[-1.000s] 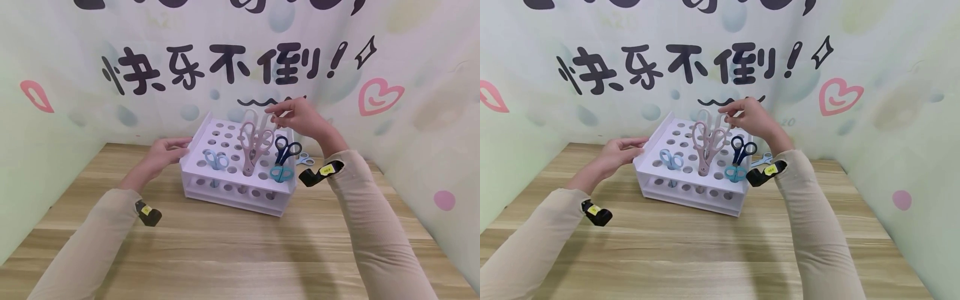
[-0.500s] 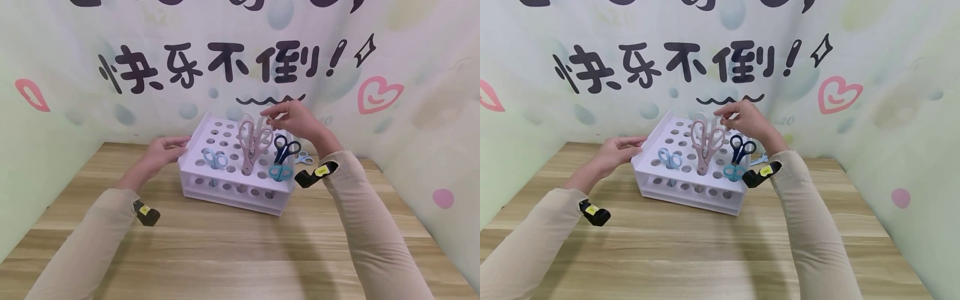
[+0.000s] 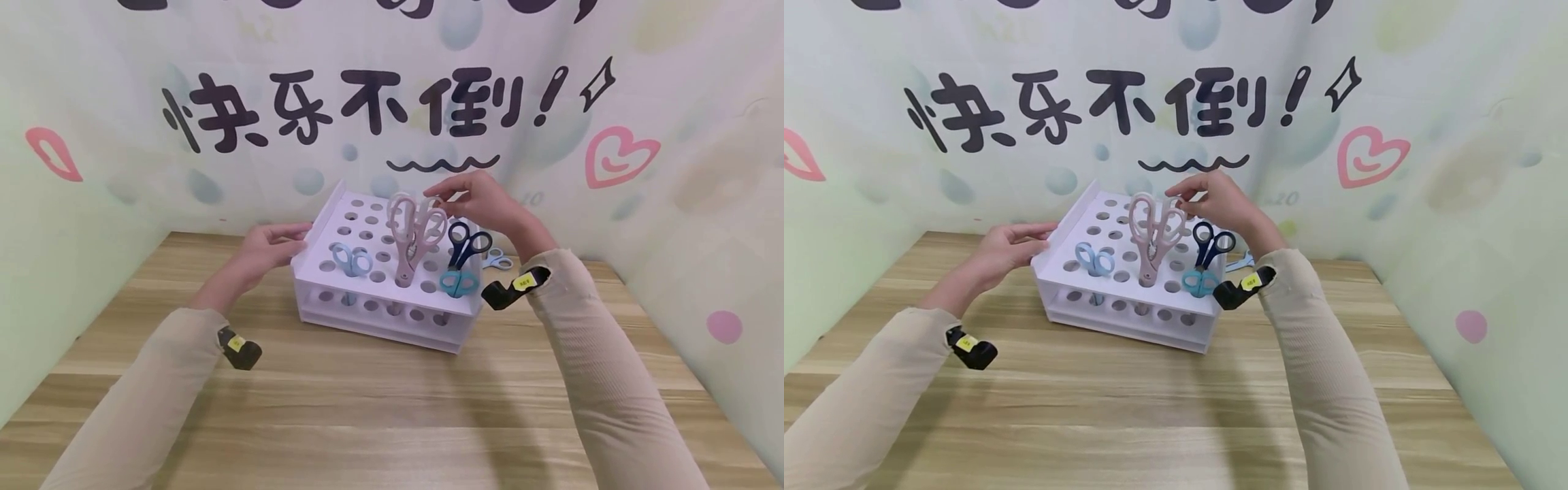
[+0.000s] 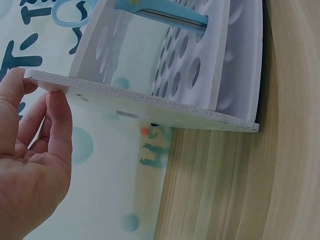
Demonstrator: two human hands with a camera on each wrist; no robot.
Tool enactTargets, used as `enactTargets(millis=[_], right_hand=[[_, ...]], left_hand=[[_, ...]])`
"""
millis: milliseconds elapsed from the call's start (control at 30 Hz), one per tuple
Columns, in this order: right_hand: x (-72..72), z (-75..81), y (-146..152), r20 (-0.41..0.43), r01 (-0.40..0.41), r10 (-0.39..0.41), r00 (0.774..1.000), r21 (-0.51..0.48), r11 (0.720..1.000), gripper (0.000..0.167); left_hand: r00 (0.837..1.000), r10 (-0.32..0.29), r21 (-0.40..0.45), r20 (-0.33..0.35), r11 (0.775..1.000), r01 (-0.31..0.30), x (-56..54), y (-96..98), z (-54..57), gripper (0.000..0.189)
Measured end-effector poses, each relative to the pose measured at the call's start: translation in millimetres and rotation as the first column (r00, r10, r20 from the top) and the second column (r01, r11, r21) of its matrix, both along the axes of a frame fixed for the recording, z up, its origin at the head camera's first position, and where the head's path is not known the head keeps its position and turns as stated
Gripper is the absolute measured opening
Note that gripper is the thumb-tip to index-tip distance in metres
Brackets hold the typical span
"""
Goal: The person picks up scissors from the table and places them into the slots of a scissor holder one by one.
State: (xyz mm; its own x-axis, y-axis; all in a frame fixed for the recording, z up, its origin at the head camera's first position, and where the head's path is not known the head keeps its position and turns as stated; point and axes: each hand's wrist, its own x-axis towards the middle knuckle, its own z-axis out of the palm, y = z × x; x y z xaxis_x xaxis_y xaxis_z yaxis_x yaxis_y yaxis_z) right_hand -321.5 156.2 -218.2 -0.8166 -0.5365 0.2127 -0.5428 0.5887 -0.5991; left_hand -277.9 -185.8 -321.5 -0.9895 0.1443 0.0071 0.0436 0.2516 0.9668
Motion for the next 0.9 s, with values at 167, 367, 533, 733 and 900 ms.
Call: enactTargets(millis=[167,367,533,733,900], right_hand=[[-0.4,-2.1,1.0,-0.011,-0.005,0.005,1.0,-0.016,1.0,0.031],[-2.0,-2.4,2.3,0.014,-0.007,0.007,1.0,-0.007,1.0,0.034],[-2.6,-2.9,4.7,0.036,-0.018,0.018,0.999,-0.014,1.0,0.034],[-1.7,-2.9,7.6,0.056,-0.007,0.008,0.998,-0.012,1.0,0.034],[-1.8,-1.1,12.8,0.05,0.004,-0.004,0.999,-0.005,1.0,0.033]], left_hand=[[1.0,0.002,0.001,0.002,1.0,-0.002,-1.2,0.0,-1.4,0.045],[1.0,-0.003,0.007,0.003,1.0,0.003,1.4,0.2,0.9,0.045],[1.0,-0.007,0.007,0.004,1.0,0.007,1.6,0.0,1.0,0.046],[1.0,-0.007,-0.001,0.01,1.0,0.007,1.5,-0.2,0.9,0.046],[1.0,-0.002,0.003,0.011,1.0,0.002,1.7,0.2,2.4,0.045]])
